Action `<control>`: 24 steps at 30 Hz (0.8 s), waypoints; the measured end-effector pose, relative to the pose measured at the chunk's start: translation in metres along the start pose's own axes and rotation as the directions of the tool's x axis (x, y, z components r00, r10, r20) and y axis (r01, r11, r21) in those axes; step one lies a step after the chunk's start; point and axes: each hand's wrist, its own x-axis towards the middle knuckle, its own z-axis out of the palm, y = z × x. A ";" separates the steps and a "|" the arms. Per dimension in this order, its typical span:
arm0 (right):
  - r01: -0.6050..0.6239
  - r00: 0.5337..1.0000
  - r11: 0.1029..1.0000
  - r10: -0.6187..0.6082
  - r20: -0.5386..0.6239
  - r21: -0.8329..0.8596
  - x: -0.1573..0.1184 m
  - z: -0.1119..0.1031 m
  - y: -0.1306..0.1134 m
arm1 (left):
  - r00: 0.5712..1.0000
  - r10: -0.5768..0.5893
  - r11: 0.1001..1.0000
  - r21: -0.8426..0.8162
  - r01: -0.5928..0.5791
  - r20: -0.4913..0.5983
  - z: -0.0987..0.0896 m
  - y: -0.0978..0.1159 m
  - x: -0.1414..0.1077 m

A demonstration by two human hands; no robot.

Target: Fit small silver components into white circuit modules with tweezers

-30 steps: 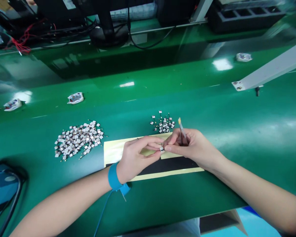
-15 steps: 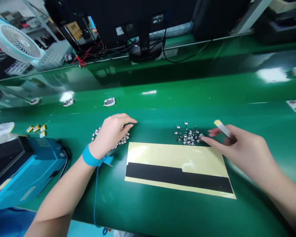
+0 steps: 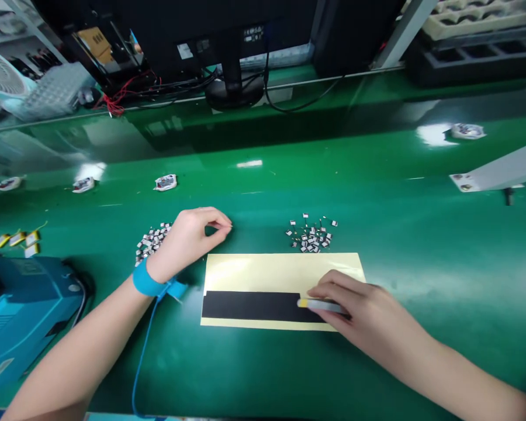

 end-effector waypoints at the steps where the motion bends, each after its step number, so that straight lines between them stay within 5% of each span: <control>1: 0.007 1.000 1.000 -0.006 0.022 -0.027 -0.001 0.003 -0.001 | 1.000 -0.013 0.982 -0.191 0.011 -0.008 0.008 0.010 0.000; 5: 0.028 0.998 0.988 -0.020 0.054 -0.154 -0.003 0.015 -0.005 | 0.999 -0.011 0.676 -0.737 -0.023 -0.042 0.051 0.047 0.001; 9: 0.098 0.995 0.937 -0.094 0.027 -0.337 -0.004 0.020 -0.011 | 0.999 0.000 0.468 -0.883 -0.042 -0.047 0.083 0.061 0.003; 14: 0.136 0.988 0.876 -0.152 0.004 -0.463 -0.005 0.023 -0.017 | 0.999 -0.039 0.582 -0.812 0.037 0.018 0.086 0.057 0.000; 17: 0.117 0.992 0.894 -0.129 0.001 -0.432 -0.005 0.024 -0.018 | 0.998 -0.014 0.563 -0.824 0.059 0.062 0.087 0.057 -0.001; 24: -0.152 0.976 0.985 0.163 0.144 -0.085 0.013 0.011 -0.010 | 0.995 -0.039 0.712 -0.701 -0.039 -0.095 0.089 0.058 -0.003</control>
